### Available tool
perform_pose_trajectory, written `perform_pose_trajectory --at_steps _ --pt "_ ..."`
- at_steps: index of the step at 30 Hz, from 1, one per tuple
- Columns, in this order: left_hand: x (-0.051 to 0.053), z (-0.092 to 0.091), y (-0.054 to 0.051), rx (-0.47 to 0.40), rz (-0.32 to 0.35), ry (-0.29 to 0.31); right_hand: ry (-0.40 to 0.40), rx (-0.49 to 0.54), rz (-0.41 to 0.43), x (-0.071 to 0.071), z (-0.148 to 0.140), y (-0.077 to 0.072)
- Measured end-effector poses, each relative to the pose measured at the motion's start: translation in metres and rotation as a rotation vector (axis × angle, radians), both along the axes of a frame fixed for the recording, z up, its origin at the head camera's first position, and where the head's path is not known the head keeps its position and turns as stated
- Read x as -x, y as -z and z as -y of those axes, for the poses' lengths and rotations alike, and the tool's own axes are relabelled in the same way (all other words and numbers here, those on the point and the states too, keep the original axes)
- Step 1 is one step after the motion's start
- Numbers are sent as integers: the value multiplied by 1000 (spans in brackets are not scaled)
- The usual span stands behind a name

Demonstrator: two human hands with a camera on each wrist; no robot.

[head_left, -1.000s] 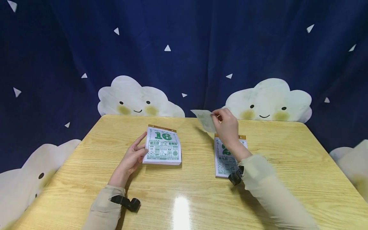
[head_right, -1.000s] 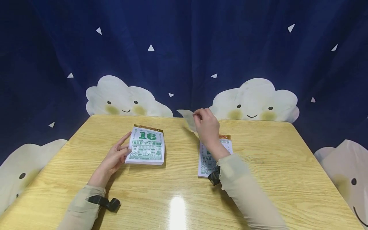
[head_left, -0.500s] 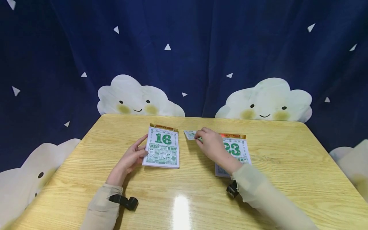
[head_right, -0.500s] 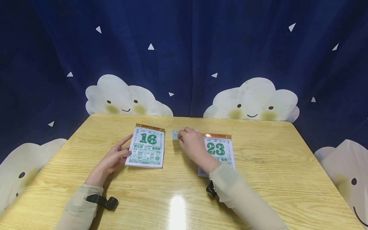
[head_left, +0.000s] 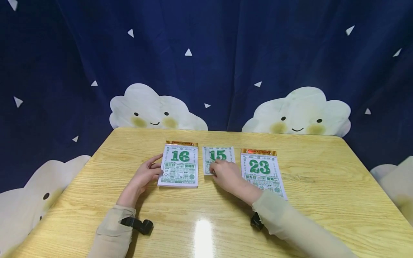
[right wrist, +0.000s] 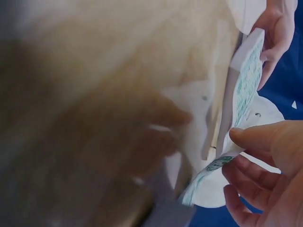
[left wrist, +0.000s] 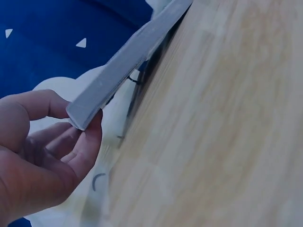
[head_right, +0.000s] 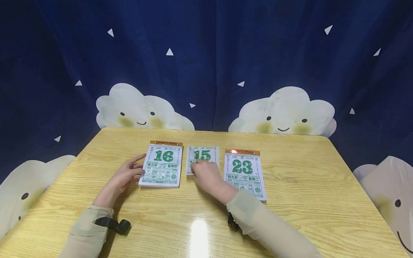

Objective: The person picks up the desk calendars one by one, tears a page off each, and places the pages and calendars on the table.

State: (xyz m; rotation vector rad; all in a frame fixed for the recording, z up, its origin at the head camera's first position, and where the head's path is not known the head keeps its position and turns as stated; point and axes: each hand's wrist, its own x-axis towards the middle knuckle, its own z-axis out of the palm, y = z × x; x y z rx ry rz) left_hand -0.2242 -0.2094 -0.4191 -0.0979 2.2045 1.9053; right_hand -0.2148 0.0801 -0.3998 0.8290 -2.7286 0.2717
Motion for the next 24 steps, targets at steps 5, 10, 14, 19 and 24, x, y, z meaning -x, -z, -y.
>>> perform_pose_trajectory --at_steps 5,10,14,19,24 --pt "0 2 -1 118 -2 -32 19 -30 108 -3 7 6" --pt "1 2 -2 224 -8 -42 -1 -41 165 -5 12 6" --pt "1 1 -4 318 -32 -38 -15 -42 202 -6 15 5" --pt "1 -2 -6 422 -79 -40 -17 -29 266 -8 17 3" --pt "-1 -5 -7 476 -100 -60 -17 0 300 -9 15 0"
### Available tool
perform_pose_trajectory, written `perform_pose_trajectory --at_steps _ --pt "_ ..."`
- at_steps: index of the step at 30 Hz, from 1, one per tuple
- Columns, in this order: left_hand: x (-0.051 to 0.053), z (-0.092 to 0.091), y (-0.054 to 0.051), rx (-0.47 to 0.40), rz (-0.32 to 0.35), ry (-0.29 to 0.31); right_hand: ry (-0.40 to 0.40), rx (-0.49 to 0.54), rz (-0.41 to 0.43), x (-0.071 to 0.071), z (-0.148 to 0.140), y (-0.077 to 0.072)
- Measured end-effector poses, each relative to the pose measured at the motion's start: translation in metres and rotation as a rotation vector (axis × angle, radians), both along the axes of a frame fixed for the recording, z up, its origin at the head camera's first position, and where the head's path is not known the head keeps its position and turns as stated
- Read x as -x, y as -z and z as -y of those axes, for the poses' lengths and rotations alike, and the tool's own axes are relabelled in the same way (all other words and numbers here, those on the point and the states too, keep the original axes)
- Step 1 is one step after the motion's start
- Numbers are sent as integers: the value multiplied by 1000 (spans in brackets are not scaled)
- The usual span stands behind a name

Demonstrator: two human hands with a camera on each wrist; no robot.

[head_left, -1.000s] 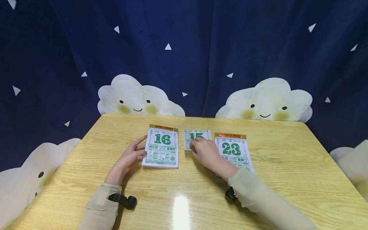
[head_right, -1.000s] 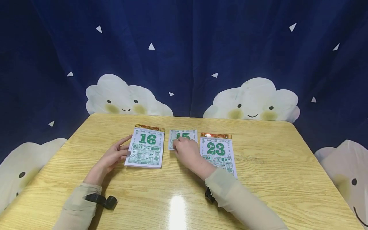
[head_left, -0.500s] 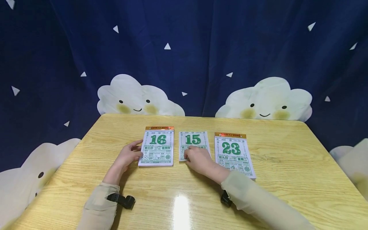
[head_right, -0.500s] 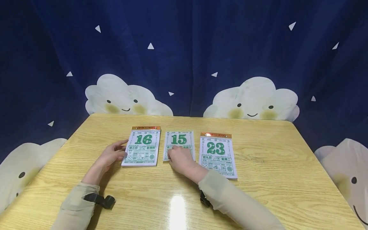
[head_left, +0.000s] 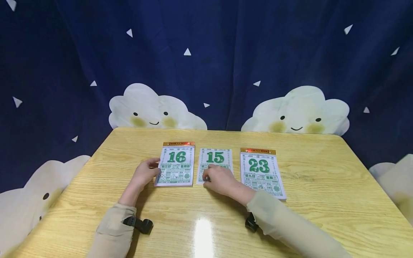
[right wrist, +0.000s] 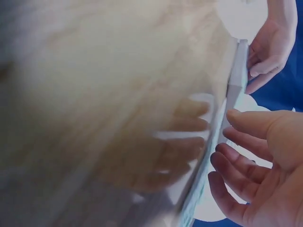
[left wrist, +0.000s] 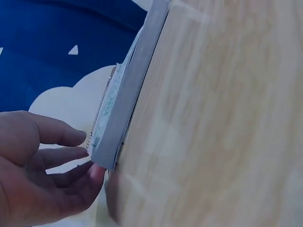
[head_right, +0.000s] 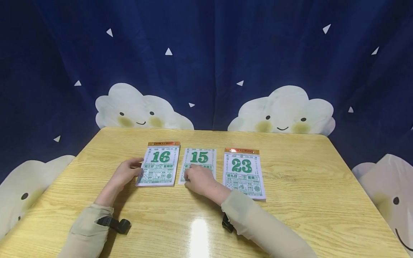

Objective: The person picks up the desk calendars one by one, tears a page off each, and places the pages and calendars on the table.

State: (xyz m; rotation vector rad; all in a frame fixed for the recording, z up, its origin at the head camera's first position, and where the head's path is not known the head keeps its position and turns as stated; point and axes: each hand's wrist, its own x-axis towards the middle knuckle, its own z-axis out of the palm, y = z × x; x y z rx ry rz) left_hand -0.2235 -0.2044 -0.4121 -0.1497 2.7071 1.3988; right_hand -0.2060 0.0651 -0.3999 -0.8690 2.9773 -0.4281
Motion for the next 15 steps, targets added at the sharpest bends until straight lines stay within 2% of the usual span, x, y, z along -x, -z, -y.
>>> perform_pose_trajectory --at_steps 5,7,11,15 --pt "-2 -7 -8 131 -106 -18 31 40 27 2 -9 -7" --pt "-2 -13 -12 147 -144 -10 51 68 38 3 -15 -10" --pt "-2 -29 -17 119 -184 10 95 112 65 4 -29 -17" --pt "0 -48 -16 82 -201 33 142 140 102 4 -45 -20"
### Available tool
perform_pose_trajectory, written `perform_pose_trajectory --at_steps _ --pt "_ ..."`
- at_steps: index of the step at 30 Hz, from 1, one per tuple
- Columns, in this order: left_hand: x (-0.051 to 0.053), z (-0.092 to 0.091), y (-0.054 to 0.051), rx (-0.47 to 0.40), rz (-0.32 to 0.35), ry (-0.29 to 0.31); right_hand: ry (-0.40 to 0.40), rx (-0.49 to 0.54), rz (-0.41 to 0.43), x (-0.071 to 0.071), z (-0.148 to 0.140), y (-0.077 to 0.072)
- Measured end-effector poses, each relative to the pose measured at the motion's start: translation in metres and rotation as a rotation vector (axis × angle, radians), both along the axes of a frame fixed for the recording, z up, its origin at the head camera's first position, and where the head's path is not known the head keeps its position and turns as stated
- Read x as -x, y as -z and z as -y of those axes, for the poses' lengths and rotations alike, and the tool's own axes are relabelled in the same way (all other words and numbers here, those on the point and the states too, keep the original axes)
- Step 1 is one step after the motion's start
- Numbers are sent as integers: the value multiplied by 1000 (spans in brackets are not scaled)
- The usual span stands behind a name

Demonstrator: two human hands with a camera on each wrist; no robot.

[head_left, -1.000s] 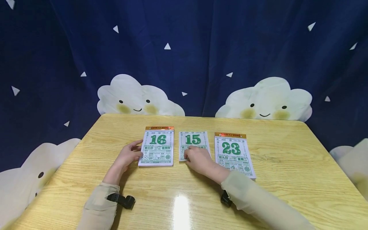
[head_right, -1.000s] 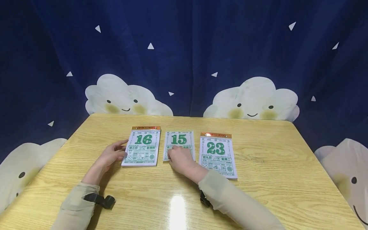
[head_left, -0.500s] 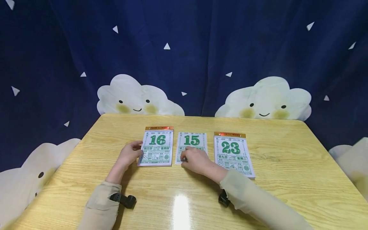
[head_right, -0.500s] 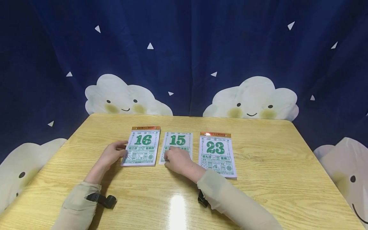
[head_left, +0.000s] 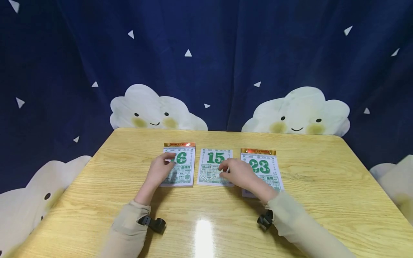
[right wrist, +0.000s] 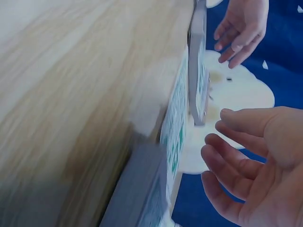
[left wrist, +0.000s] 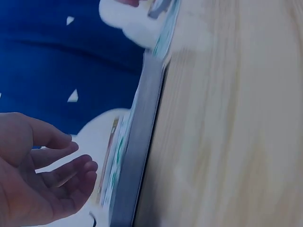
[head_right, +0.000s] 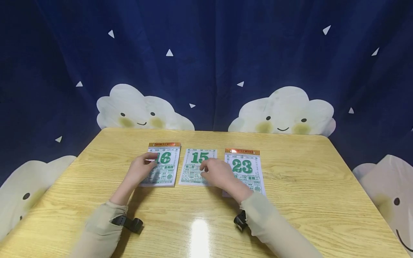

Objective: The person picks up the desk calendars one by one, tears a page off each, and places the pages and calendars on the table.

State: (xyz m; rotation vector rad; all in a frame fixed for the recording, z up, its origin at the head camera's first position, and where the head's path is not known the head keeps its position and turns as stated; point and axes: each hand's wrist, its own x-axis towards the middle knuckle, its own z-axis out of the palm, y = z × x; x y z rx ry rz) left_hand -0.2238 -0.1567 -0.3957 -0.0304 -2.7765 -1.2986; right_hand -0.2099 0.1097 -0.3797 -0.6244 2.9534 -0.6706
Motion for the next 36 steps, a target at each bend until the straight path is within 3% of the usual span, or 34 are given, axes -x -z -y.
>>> perform_pose_trajectory --at_steps 8,12,24,31,36 --pt "0 -42 6 -10 -64 59 88 65 22 0 -32 0" --pt "-1 -62 9 2 -65 125 121 75 18 -2 -45 2" --pt "-1 -108 9 -30 18 259 219 68 -21 -7 -81 3" --pt "-3 -135 9 -21 80 329 343 33 47 -9 -96 -2" --pt "-4 -153 13 -32 117 348 411 32 69 -12 -104 1"
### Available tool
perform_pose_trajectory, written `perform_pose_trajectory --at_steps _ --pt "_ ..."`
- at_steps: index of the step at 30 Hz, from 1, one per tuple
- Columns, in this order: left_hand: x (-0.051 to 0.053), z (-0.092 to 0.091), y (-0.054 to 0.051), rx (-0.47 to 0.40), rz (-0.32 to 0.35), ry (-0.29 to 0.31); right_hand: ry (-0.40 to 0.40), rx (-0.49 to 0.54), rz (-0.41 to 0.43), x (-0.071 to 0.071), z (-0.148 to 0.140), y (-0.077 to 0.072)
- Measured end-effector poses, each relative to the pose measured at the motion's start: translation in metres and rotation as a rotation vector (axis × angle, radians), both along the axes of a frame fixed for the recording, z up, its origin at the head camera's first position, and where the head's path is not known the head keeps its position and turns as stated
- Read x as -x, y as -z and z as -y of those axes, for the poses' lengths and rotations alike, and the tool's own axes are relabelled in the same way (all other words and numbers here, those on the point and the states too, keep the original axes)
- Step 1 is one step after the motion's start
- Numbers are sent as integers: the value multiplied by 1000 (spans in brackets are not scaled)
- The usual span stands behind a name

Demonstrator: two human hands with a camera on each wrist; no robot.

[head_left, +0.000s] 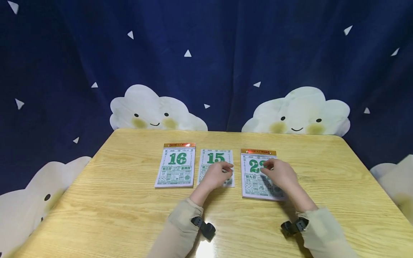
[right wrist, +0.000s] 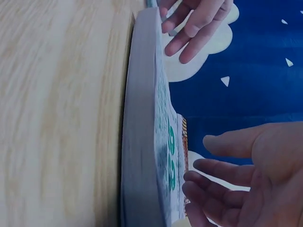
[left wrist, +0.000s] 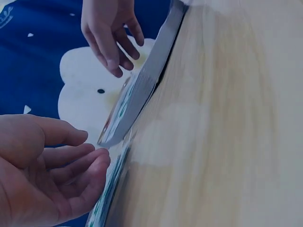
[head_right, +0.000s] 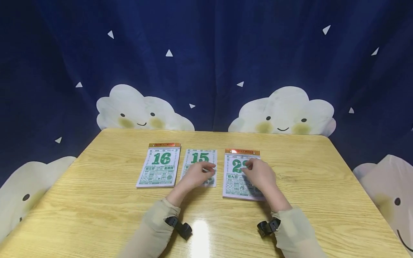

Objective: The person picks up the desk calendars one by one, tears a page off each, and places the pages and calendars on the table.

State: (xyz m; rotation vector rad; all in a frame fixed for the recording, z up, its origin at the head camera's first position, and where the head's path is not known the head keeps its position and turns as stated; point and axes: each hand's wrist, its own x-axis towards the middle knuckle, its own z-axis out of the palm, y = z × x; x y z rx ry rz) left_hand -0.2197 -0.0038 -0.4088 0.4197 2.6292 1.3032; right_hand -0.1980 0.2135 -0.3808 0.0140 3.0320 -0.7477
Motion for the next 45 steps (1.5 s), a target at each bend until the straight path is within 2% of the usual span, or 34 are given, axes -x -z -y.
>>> perform_pose_trajectory --at_steps 7,11,18,21,27,34,37,41,45 --pt "-3 -23 2 -20 34 -34 73 13 8 -2 -10 5" --pt "-4 -31 0 -16 58 -40 124 -19 35 -3 -14 7" --pt "-5 -43 0 90 26 -26 163 -74 139 -2 -24 12" --pt "-6 -48 -1 126 24 -46 158 -64 153 -2 -26 13" --pt "-7 -53 -3 139 40 -107 165 -21 135 0 -24 16" --pt "-5 -56 -1 174 0 -152 187 108 99 1 -27 21" --pt "-5 -55 1 99 37 -186 225 197 106 2 -28 23" --pt "-5 -53 4 -34 95 -242 279 382 119 3 -28 23" --pt "-6 -52 3 -124 93 -265 312 518 113 5 -28 20"
